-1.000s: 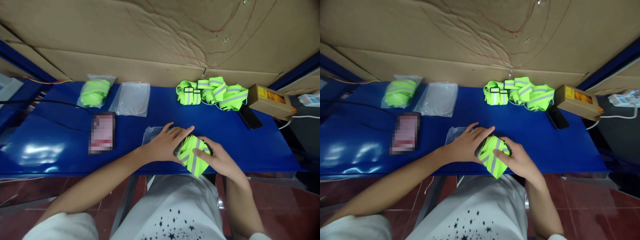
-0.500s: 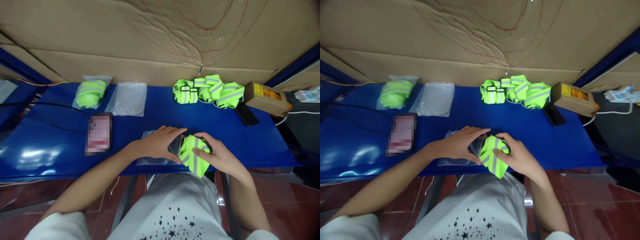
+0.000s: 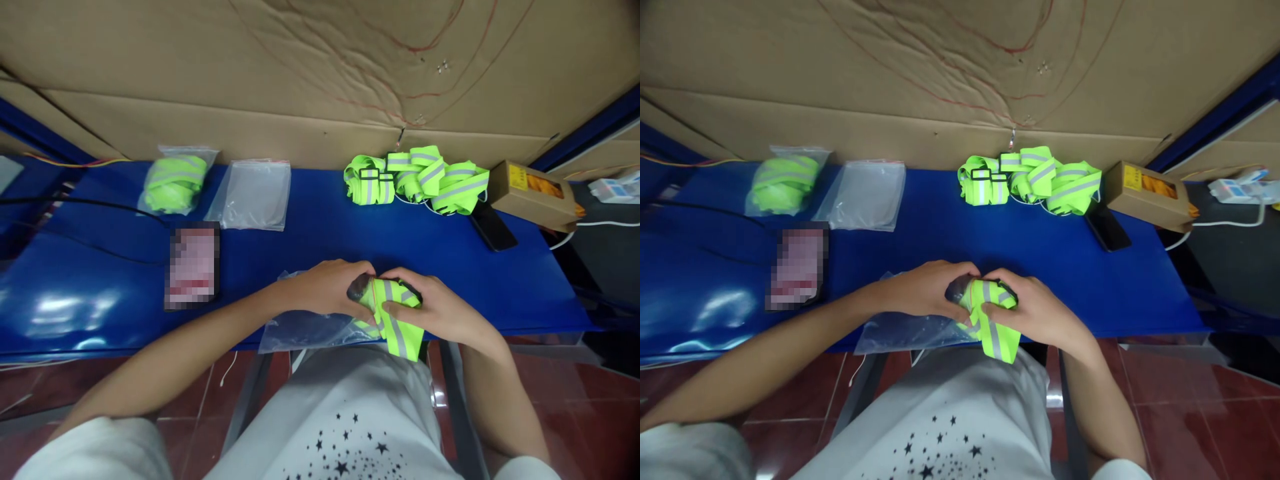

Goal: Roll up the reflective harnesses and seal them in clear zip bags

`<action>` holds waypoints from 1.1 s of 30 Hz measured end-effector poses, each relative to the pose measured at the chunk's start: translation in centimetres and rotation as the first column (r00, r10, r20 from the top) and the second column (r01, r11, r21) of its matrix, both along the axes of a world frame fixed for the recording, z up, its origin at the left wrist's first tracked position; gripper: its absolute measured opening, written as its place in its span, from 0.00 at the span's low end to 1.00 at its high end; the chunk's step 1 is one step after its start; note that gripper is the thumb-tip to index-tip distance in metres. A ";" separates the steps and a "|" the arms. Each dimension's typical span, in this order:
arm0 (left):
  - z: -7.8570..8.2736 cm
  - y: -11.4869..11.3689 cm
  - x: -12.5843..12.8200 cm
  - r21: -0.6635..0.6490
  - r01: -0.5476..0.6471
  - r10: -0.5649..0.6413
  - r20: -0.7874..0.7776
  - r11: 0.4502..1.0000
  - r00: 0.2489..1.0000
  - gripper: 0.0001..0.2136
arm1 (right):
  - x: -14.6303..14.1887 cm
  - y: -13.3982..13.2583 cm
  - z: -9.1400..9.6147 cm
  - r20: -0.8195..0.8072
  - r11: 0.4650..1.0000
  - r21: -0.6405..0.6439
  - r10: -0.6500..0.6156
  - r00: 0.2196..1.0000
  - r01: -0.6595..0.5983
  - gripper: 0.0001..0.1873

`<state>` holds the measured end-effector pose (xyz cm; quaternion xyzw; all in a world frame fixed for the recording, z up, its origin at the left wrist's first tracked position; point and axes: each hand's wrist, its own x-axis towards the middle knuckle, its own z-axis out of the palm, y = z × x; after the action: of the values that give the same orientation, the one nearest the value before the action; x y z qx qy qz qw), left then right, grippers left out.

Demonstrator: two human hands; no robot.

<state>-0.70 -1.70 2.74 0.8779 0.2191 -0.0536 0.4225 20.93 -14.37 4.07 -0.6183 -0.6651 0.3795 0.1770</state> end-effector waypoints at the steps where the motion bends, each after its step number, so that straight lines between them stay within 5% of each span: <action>1: 0.1 0.2 -0.2 -0.067 0.000 0.002 0.024 0.998 1.000 0.37 | 0.0 0.1 -0.1 -0.007 1.000 0.008 -0.017 1.000 0.017 0.21; 6: -0.2 1.5 -0.8 -0.443 0.070 -0.016 0.125 0.894 0.992 0.31 | 0.0 0.1 -0.1 -0.036 0.995 0.089 -0.036 0.999 0.039 0.17; 12: -0.7 0.6 0.3 -0.452 -0.024 0.073 0.093 0.892 0.993 0.21 | 0.2 -0.1 -0.5 -0.082 0.982 0.187 0.020 0.996 -0.005 0.14; 19: -0.5 -0.1 1.3 -0.402 -0.063 0.129 0.140 0.914 0.982 0.22 | -0.1 0.2 -1.4 -0.117 0.945 0.325 0.074 0.990 -0.033 0.15; 24: -1.7 0.6 1.0 -0.642 -0.102 0.246 0.138 0.760 0.959 0.25 | -0.5 0.8 -2.7 -0.177 0.871 0.419 -0.198 0.964 0.256 0.24; 27: -1.9 0.4 0.7 -0.709 -0.100 0.273 0.135 0.698 0.952 0.27 | -0.5 1.0 -2.6 -0.267 0.911 0.372 -0.078 0.960 0.178 0.20; 33: -0.7 -0.3 -0.1 -0.757 0.044 0.074 0.121 0.652 0.990 0.24 | -0.4 1.3 -1.3 -0.343 0.908 0.413 0.082 0.936 0.072 0.21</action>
<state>-0.75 -1.97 2.00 0.6211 0.1537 -0.0743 0.7649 20.55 -13.10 2.78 -0.4858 -0.6900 0.3332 0.4206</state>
